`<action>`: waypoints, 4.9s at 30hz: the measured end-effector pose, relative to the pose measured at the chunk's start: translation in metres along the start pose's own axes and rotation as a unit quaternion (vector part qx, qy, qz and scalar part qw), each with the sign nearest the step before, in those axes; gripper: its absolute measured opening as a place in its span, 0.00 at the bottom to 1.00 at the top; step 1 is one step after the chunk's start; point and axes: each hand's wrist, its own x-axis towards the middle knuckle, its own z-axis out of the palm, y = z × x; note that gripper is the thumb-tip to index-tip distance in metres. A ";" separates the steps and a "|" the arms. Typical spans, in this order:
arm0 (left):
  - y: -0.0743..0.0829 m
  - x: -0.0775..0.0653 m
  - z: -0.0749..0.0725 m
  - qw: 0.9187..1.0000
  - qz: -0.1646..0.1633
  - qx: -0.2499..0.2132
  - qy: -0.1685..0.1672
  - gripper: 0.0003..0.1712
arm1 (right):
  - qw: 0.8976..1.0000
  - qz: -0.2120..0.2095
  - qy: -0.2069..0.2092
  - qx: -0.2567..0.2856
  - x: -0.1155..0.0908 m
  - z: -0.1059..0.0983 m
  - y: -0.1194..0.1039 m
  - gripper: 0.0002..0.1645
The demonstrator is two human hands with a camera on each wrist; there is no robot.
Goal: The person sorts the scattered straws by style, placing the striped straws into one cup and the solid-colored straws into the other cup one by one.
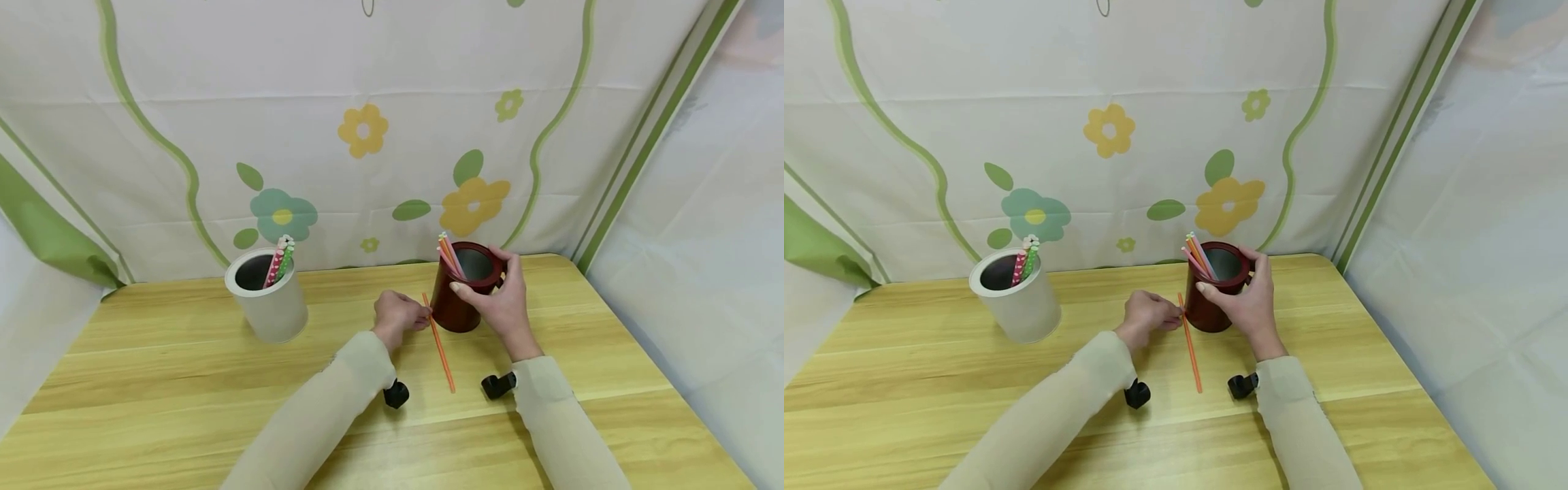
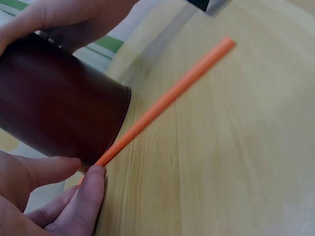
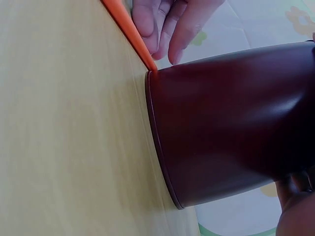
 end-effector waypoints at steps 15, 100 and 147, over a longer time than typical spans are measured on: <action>0.001 0.012 0.003 0.998 -0.008 0.060 0.004 0.02 | 1.000 0.000 0.004 0.000 0.000 0.001 -0.003 0.55; -0.024 -0.004 -0.044 0.969 0.090 -0.222 -0.054 0.09 | 1.000 0.006 0.011 -0.004 -0.003 0.000 -0.003 0.55; 0.088 -0.062 -0.039 0.888 0.249 -0.372 0.104 0.06 | 1.000 0.011 0.006 -0.003 -0.003 -0.001 -0.003 0.56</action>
